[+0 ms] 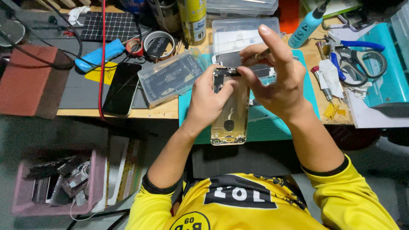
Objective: The person holds a disassembled phone midframe and scrapes old adhesive residue from its inner surface with a small metal tool, rotating the frame to reach different edges. They then use a screwdriver to drive screws into the frame while small components and a screen assembly rest on the work mat.
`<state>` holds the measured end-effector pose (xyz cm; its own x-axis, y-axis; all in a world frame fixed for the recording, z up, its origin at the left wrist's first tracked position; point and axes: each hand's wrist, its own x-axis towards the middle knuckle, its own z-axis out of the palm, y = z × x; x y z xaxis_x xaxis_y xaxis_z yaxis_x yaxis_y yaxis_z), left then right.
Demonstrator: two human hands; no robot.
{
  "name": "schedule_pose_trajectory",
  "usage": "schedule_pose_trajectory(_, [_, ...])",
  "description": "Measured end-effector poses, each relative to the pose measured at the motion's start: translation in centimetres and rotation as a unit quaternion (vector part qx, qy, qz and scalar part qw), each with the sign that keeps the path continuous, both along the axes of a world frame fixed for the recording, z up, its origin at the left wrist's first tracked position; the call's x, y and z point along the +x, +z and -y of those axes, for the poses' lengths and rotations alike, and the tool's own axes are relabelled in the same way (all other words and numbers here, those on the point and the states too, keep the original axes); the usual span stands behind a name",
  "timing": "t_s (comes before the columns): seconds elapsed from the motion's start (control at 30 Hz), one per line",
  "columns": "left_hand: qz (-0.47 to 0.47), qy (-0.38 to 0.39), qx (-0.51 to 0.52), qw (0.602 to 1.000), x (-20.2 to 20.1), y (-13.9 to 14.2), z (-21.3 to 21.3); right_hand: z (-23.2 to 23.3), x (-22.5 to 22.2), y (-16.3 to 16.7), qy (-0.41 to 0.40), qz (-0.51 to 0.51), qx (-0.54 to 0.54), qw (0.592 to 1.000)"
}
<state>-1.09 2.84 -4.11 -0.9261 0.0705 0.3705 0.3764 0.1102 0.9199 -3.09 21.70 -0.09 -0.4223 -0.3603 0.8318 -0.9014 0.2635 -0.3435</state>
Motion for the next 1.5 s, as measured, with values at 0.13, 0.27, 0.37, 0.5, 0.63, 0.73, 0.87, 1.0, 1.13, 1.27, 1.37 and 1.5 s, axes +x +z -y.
schedule_pose_trajectory(0.13, [-0.008,0.006,0.006,1.0,0.2,-0.1,0.5,0.4,0.5,-0.1,0.053,0.063,-0.046,0.996])
schedule_pose_trajectory(0.27, [0.003,0.036,0.001,0.999,0.1,-0.7,1.9,0.1,1.3,0.3,0.097,0.11,-0.092,0.985])
schedule_pose_trajectory(0.37, [-0.004,0.026,0.053,0.998,0.1,-1.2,3.7,-0.3,1.0,0.4,0.047,0.089,-0.057,0.993])
schedule_pose_trajectory(0.5, [0.005,0.043,0.105,0.994,0.2,-1.6,6.1,-1.1,0.4,-0.4,-0.016,0.16,0.02,0.987])
schedule_pose_trajectory(0.63, [0.019,0.048,0.154,0.987,0.7,-1.4,7.3,-0.6,-0.6,-2.1,-0.026,0.21,0.077,0.974])
schedule_pose_trajectory(0.73, [0.021,0.043,0.167,0.985,0.7,-1.1,7.2,0.0,-1.1,-3.2,-0.085,0.2,0.181,0.959])
schedule_pose_trajectory(0.87, [0.023,0.034,0.151,0.988,0.4,-1.0,6.0,-0.1,-1.1,-3.0,-0.096,0.178,0.147,0.968])
schedule_pose_trajectory(1.0, [-0.003,0.015,0.099,0.995,0.1,-1.1,4.0,-0.6,0.0,-1.7,-0.029,0.138,0.012,0.99])
schedule_pose_trajectory(1.13, [0.004,0.005,0.059,0.998,0.0,-0.7,1.9,-1.0,1.4,-0.5,0.046,0.102,-0.059,0.992])
schedule_pose_trajectory(1.27, [-0.009,0.006,0.028,1.0,0.1,-0.1,0.7,-0.8,2.0,-0.1,0.07,0.062,-0.061,0.994])
schedule_pose_trajectory(1.37, [-0.015,-0.006,0.024,1.0,0.3,0.1,0.4,-0.5,1.8,0.0,0.047,0.032,-0.04,0.998])
schedule_pose_trajectory(1.5, [-0.021,-0.021,0.03,0.999,0.5,0.1,0.4,-0.2,1.9,0.0,0.016,-0.01,-0.027,0.999])
